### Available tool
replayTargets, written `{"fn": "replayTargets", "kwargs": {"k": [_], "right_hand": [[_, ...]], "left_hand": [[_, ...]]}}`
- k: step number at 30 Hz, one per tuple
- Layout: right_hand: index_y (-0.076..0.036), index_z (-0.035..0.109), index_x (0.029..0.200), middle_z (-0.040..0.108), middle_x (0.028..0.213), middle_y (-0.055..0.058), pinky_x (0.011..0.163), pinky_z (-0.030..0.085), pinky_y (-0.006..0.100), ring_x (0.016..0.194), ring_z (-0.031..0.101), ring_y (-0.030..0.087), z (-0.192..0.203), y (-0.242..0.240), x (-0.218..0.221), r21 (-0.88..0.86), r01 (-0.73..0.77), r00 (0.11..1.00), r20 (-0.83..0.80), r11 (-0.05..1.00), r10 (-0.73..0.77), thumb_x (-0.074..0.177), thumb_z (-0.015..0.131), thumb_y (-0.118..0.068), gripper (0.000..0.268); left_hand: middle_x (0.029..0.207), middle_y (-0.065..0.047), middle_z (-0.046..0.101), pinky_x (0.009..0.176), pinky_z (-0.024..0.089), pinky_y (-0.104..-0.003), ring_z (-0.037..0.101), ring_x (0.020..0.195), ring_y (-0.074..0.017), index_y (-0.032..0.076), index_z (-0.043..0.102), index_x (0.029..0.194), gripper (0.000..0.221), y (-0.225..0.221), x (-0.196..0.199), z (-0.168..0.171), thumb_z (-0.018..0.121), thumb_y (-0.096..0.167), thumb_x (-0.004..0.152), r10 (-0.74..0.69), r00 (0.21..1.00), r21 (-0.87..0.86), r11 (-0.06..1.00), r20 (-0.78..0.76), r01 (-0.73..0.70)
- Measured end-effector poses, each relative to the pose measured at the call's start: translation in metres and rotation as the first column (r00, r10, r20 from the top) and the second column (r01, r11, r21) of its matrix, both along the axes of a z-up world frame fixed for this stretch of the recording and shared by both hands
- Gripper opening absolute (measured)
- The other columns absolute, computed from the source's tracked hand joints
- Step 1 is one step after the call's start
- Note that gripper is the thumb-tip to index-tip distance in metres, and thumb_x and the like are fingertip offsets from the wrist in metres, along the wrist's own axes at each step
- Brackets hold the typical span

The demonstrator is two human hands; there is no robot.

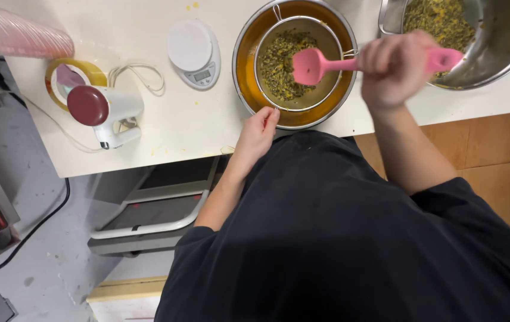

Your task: Straining passion fruit seeds and pulp through a mesh strainer to extract juice.

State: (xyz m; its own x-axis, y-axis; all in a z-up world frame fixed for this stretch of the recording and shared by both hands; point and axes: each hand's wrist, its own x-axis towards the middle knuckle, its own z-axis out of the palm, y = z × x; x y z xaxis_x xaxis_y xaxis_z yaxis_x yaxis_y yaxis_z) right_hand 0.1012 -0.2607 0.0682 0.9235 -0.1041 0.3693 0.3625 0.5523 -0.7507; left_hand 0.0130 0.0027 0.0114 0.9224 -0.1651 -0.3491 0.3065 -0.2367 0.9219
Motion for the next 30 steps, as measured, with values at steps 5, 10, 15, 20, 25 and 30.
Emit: {"fn": "replayTargets", "kwargs": {"k": [5, 10, 15, 20, 25, 30], "right_hand": [[-0.008, 0.046, 0.094, 0.037, 0.055, 0.007, 0.039, 0.029, 0.033, 0.039, 0.031, 0.016, 0.012, 0.003, 0.006, -0.292, 0.116, 0.975, 0.217, 0.949, -0.053, 0.114, 0.046, -0.011, 0.02], [-0.01, 0.039, 0.077, 0.04, 0.056, 0.007, 0.041, 0.033, 0.036, 0.045, 0.037, 0.02, 0.009, 0.039, 0.009, -0.384, 0.119, 0.942, 0.334, 0.916, 0.018, 0.112, 0.048, -0.009, 0.036], [-0.013, 0.026, 0.073, 0.025, 0.05, -0.001, 0.039, 0.019, 0.032, 0.04, 0.02, 0.012, 0.01, 0.002, -0.001, -0.069, -0.132, 0.985, 0.102, 0.989, 0.139, 0.111, 0.044, -0.025, 0.044], [-0.013, 0.028, 0.077, 0.022, 0.051, 0.0, 0.041, 0.017, 0.031, 0.04, 0.016, 0.011, -0.063, -0.015, 0.021, 0.076, -0.076, 0.995, -0.052, 0.994, 0.08, 0.118, 0.038, -0.028, 0.046], [-0.008, 0.039, 0.098, 0.027, 0.055, 0.004, 0.04, 0.023, 0.033, 0.039, 0.02, 0.014, -0.076, -0.015, 0.028, -0.004, 0.002, 0.996, -0.089, 1.0, -0.003, 0.118, 0.04, -0.021, 0.024], [-0.012, 0.044, 0.108, 0.029, 0.057, 0.005, 0.037, 0.026, 0.035, 0.037, 0.022, 0.015, -0.017, -0.016, 0.009, -0.206, 0.06, 0.994, 0.103, 0.977, -0.039, 0.114, 0.041, -0.018, 0.008]], "left_hand": [[0.061, -0.005, 0.055, 0.054, 0.043, -0.032, 0.051, 0.056, -0.0114, 0.0, 0.064, 0.096, 0.032, -0.002, 0.0, 0.006, 0.056, 0.029, 0.107, -0.01, 1.0, 0.043, 0.999, -0.025, 0.011], [0.066, -0.012, 0.06, 0.059, 0.047, -0.035, 0.057, 0.057, -0.0182, 0.0, 0.066, 0.101, 0.03, -0.009, 0.008, 0.007, 0.058, 0.029, 0.104, -0.016, 0.998, 0.1, 0.995, 0.067, 0.009], [0.067, -0.012, 0.062, 0.06, 0.048, -0.035, 0.059, 0.06, -0.019, 0.0, 0.066, 0.1, 0.031, -0.008, 0.012, -0.002, 0.056, 0.029, 0.106, 0.004, 0.998, 0.064, 0.998, 0.056, -0.007], [0.067, -0.012, 0.061, 0.059, 0.047, -0.035, 0.056, 0.06, -0.0183, 0.0, 0.065, 0.1, 0.032, -0.013, 0.017, 0.008, 0.056, 0.03, 0.106, -0.001, 0.999, 0.058, 0.998, 0.054, -0.003], [0.066, -0.011, 0.062, 0.059, 0.046, -0.035, 0.057, 0.058, -0.0174, 0.0, 0.067, 0.101, 0.032, -0.014, 0.019, 0.0, 0.056, 0.03, 0.105, 0.003, 0.997, 0.083, 0.997, 0.075, -0.01], [0.067, -0.013, 0.062, 0.059, 0.047, -0.035, 0.059, 0.059, -0.0192, 0.0, 0.067, 0.101, 0.032, -0.013, 0.018, -0.001, 0.056, 0.03, 0.104, -0.031, 0.998, 0.09, 0.996, 0.056, 0.026]]}}
